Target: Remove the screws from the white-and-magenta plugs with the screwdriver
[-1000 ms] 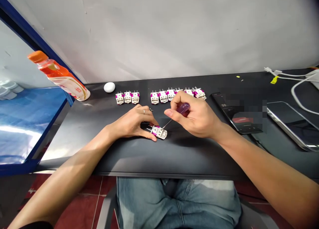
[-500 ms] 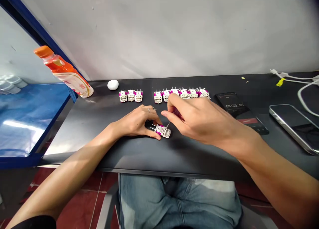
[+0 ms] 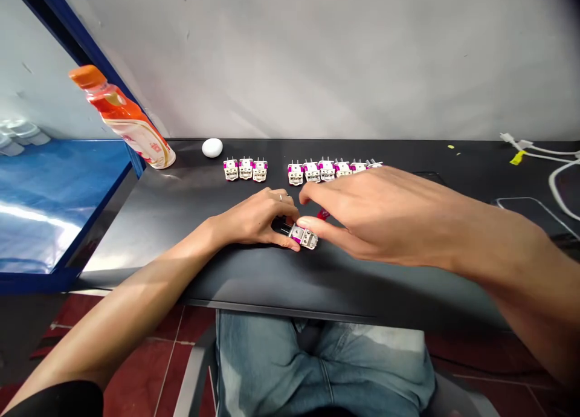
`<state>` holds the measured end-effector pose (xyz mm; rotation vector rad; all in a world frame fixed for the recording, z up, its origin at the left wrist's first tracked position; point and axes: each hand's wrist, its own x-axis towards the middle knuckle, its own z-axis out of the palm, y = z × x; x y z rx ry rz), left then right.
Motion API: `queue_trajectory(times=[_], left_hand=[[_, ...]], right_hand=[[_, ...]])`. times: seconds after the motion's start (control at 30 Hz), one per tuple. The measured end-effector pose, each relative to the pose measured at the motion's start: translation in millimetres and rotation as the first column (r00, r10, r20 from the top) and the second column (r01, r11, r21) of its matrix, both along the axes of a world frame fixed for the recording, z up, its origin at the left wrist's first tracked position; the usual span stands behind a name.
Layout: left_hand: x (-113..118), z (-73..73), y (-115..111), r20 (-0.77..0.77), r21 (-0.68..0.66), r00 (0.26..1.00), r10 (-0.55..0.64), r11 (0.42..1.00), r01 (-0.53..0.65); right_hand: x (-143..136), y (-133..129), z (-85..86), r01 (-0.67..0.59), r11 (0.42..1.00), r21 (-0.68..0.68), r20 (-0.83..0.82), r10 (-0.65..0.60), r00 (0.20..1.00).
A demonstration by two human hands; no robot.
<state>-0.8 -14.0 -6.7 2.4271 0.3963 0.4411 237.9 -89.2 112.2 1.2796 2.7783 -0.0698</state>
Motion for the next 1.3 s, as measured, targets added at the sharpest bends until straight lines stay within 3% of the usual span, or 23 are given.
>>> queue_trajectory(times=[0.07, 0.17, 0.33, 0.53, 0.67, 0.77, 0.9, 1.1, 1.23, 1.3], left_hand=[[0, -0.2, 0, 0.008, -0.004, 1.0, 0.009, 1.0, -0.009], [-1, -0.7, 0, 0.011, -0.013, 1.0, 0.005, 1.0, -0.005], [-1, -1.2, 0, -0.02, 0.035, 1.0, 0.008, 0.999, -0.007], [-1, -2.5, 1, 0.001, 0.043, 1.0, -0.03, 0.999, 0.03], [-1, -3.5, 1, 0.021, 0.039, 1.0, -0.018, 0.999, 0.017], [-1, -3.2, 0, 0.014, 0.008, 1.0, -0.017, 1.0, 0.017], [-2, -2.1, 0, 0.006, 0.035, 1.0, -0.007, 0.999, 0.007], [-1, -1.5, 0, 0.023, 0.029, 1.0, -0.021, 0.999, 0.02], [-1, -1.4, 0, 0.01, 0.041, 1.0, -0.023, 0.999, 0.022], [-1, -1.1, 0, 0.023, 0.045, 1.0, -0.019, 0.999, 0.018]], right_hand=[[-3, 1, 0.8, 0.001, 1.0, 0.002, 0.06, -0.001, 0.998], [-4, 1, 1.9, -0.057, 0.996, -0.073, -0.004, 0.057, 0.998], [1, 4, 0.1, -0.067, 0.997, 0.037, 0.038, 0.066, 0.997], [4, 4, 0.3, -0.112, 0.993, 0.019, -0.017, 0.113, 0.993], [5, 3, 1.2, -0.118, 0.992, 0.05, 0.103, 0.113, 0.988], [5, 2, 2.5, -0.137, 0.991, 0.008, 0.051, 0.137, 0.989], [5, 3, 2.7, -0.108, 0.991, 0.083, 0.075, 0.102, 0.992], [7, 3, 4.7, -0.195, 0.979, -0.054, -0.076, 0.191, 0.979], [10, 4, 3.1, -0.134, 0.991, 0.004, -0.014, 0.134, 0.991], [12, 4, 2.6, -0.187, 0.982, -0.005, -0.018, 0.187, 0.982]])
